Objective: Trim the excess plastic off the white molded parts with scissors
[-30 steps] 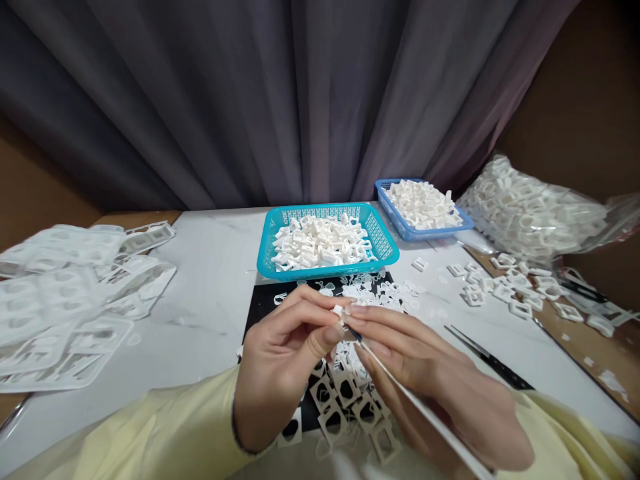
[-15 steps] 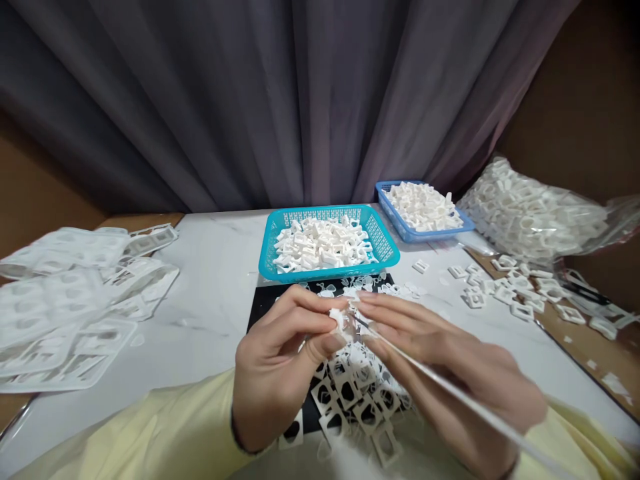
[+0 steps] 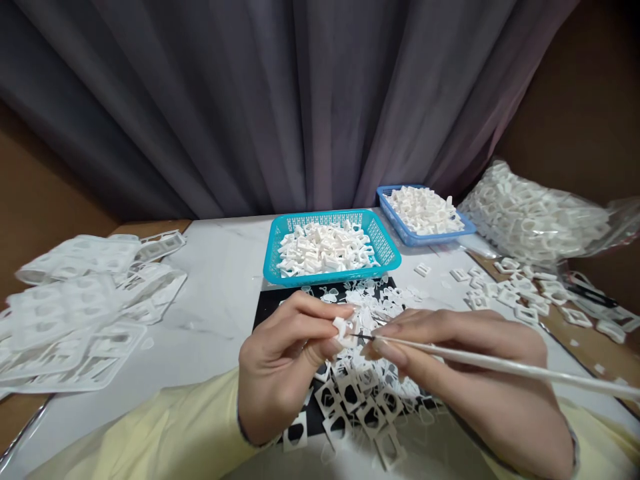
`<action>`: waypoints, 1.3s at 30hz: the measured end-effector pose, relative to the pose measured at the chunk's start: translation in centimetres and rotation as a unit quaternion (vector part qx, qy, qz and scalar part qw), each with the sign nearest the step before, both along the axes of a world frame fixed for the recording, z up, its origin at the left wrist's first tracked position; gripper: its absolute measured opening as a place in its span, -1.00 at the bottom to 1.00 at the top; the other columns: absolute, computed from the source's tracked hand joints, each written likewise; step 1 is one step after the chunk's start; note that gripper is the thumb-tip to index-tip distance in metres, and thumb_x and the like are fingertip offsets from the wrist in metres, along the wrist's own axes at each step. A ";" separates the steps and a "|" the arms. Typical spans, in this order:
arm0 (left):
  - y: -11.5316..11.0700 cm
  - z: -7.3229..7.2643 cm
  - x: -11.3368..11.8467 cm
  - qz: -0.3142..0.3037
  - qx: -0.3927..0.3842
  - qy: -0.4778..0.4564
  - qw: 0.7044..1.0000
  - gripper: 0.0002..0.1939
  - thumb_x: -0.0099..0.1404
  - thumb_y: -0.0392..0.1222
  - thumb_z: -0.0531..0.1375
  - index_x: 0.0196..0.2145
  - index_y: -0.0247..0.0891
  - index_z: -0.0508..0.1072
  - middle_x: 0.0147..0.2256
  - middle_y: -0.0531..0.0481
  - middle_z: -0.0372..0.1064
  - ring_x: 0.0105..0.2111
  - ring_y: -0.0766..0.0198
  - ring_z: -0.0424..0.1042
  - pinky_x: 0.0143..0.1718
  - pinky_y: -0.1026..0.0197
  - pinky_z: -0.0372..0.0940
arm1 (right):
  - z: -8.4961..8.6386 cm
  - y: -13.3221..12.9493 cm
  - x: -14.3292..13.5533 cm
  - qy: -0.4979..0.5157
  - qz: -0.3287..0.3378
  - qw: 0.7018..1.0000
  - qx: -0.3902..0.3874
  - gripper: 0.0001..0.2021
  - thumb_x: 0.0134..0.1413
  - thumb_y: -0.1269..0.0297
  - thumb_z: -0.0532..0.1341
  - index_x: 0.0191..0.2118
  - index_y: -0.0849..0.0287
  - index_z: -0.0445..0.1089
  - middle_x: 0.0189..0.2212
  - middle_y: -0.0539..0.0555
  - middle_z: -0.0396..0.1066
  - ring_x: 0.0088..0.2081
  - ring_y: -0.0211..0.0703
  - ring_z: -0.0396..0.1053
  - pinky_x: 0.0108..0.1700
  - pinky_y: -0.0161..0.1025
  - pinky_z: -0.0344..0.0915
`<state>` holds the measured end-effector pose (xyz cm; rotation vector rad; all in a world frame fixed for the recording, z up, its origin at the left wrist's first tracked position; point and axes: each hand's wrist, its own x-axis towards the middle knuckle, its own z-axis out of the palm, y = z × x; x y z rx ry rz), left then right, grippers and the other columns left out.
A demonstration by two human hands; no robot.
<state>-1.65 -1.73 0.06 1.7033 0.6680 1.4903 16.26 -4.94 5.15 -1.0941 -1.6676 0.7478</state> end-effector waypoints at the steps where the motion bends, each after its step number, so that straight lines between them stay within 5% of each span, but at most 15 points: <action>1: 0.0 0.0 -0.1 -0.005 -0.002 -0.002 1.000 -0.78 0.17 -0.45 0.19 -0.34 -0.14 0.52 -0.30 -0.01 0.44 -0.26 0.23 0.45 -0.22 0.17 0.38 | 0.0 0.0 0.0 -0.002 -0.002 1.000 0.003 -0.94 -0.07 0.40 0.33 -0.41 0.09 0.51 -0.48 -0.06 0.52 -0.50 -0.30 0.46 -0.47 -0.49 0.39; 12: -0.2 0.1 -0.3 -0.073 -0.081 -0.027 0.994 -0.79 0.24 -0.39 0.13 -0.33 -0.14 0.52 -0.27 -0.05 0.44 -0.37 0.26 0.41 -0.51 0.29 0.36 | 0.7 0.0 0.8 -0.004 -0.013 1.000 0.007 -0.93 -0.04 0.38 0.30 -0.39 0.08 0.52 -0.51 -0.06 0.52 -0.58 -0.35 0.42 -0.55 -0.51 0.36; 15: -0.2 0.4 -0.1 -0.090 -0.110 -0.037 0.989 -0.80 0.24 -0.38 0.12 -0.33 -0.16 0.52 -0.28 -0.08 0.44 -0.43 0.29 0.40 -0.59 0.33 0.35 | 0.1 0.7 2.3 0.080 -0.023 0.996 -0.029 -0.79 0.17 0.26 0.12 -0.12 0.09 0.43 -0.47 0.02 0.52 -0.56 -0.25 0.43 -0.62 -0.39 0.36; 17: -0.2 0.5 -0.1 -0.101 -0.116 -0.045 0.987 -0.81 0.24 -0.38 0.13 -0.34 -0.17 0.52 -0.29 -0.08 0.43 -0.47 0.31 0.39 -0.61 0.33 0.36 | -1.3 1.4 3.7 0.082 -0.019 0.995 -0.050 -0.63 0.31 0.23 -0.12 0.14 0.15 0.17 -0.40 0.09 0.52 -0.49 -0.17 0.47 -0.62 -0.30 0.38; 19: -0.2 0.7 -0.1 -0.113 -0.114 -0.050 0.986 -0.81 0.23 -0.38 0.14 -0.34 -0.18 0.52 -0.29 -0.07 0.42 -0.52 0.35 0.36 -0.63 0.34 0.36 | -3.6 2.1 5.2 -0.092 -0.040 0.995 -0.029 -0.57 0.33 0.26 -0.28 0.20 0.20 0.04 -0.41 0.10 0.51 -0.51 -0.21 0.46 -0.59 -0.29 0.40; 20: -0.2 0.7 -0.1 -0.121 -0.112 -0.049 0.985 -0.81 0.23 -0.38 0.14 -0.33 -0.17 0.53 -0.29 -0.07 0.41 -0.53 0.36 0.36 -0.64 0.34 0.37 | -4.9 2.3 5.8 -0.235 -0.052 0.971 0.003 -0.58 0.33 0.26 -0.26 0.18 0.23 0.05 -0.39 0.11 0.51 -0.51 -0.22 0.47 -0.52 -0.28 0.43; 22: -0.2 0.8 -0.1 -0.134 -0.105 -0.044 0.984 -0.80 0.23 -0.38 0.14 -0.32 -0.16 0.53 -0.28 -0.07 0.40 -0.54 0.38 0.35 -0.64 0.34 0.38 | -7.5 2.5 6.9 -0.306 -0.038 0.951 0.029 -0.64 0.25 0.14 -0.05 -0.01 0.26 0.29 -0.30 0.21 0.49 -0.34 -0.06 0.50 -0.40 -0.16 0.47; 26: -0.4 0.8 -0.1 -0.144 -0.092 -0.031 0.985 -0.80 0.21 -0.39 0.16 -0.32 -0.15 0.54 -0.29 -0.07 0.39 -0.51 0.35 0.38 -0.62 0.33 0.42 | -11.8 2.1 7.5 -0.377 -0.017 0.925 0.048 -0.78 0.18 0.25 0.05 -0.19 0.20 0.38 -0.13 0.25 0.42 0.00 0.08 0.34 -0.20 -0.07 0.45; 31: -0.5 1.0 0.0 -0.141 -0.094 -0.025 0.985 -0.84 0.16 -0.36 0.23 -0.36 -0.13 0.55 -0.26 -0.06 0.41 -0.52 0.34 0.41 -0.61 0.29 0.44 | -14.3 2.2 7.3 -0.384 -0.046 0.921 0.057 -0.76 0.15 0.43 -0.01 -0.19 0.31 0.39 -0.17 0.36 0.44 -0.01 0.11 0.36 -0.11 -0.01 0.41; 35: -0.4 1.1 0.2 -0.140 -0.078 -0.023 0.987 -0.82 0.10 -0.41 0.26 -0.39 -0.14 0.57 -0.29 -0.07 0.43 -0.48 0.28 0.45 -0.59 0.25 0.46 | -13.4 2.8 7.9 -0.326 -0.047 0.942 0.063 -0.75 0.12 0.41 0.02 -0.21 0.29 0.43 -0.18 0.30 0.47 -0.12 0.09 0.43 -0.15 -0.06 0.43; 39: -0.1 1.0 0.3 -0.156 -0.072 -0.022 0.985 -0.78 0.12 -0.44 0.24 -0.36 -0.14 0.56 -0.29 -0.08 0.41 -0.50 0.30 0.44 -0.63 0.28 0.46 | -9.4 2.2 8.0 -0.230 -0.061 0.970 0.042 -0.78 0.18 0.30 0.07 -0.21 0.24 0.43 -0.42 0.13 0.52 -0.40 -0.12 0.50 -0.33 -0.27 0.46</action>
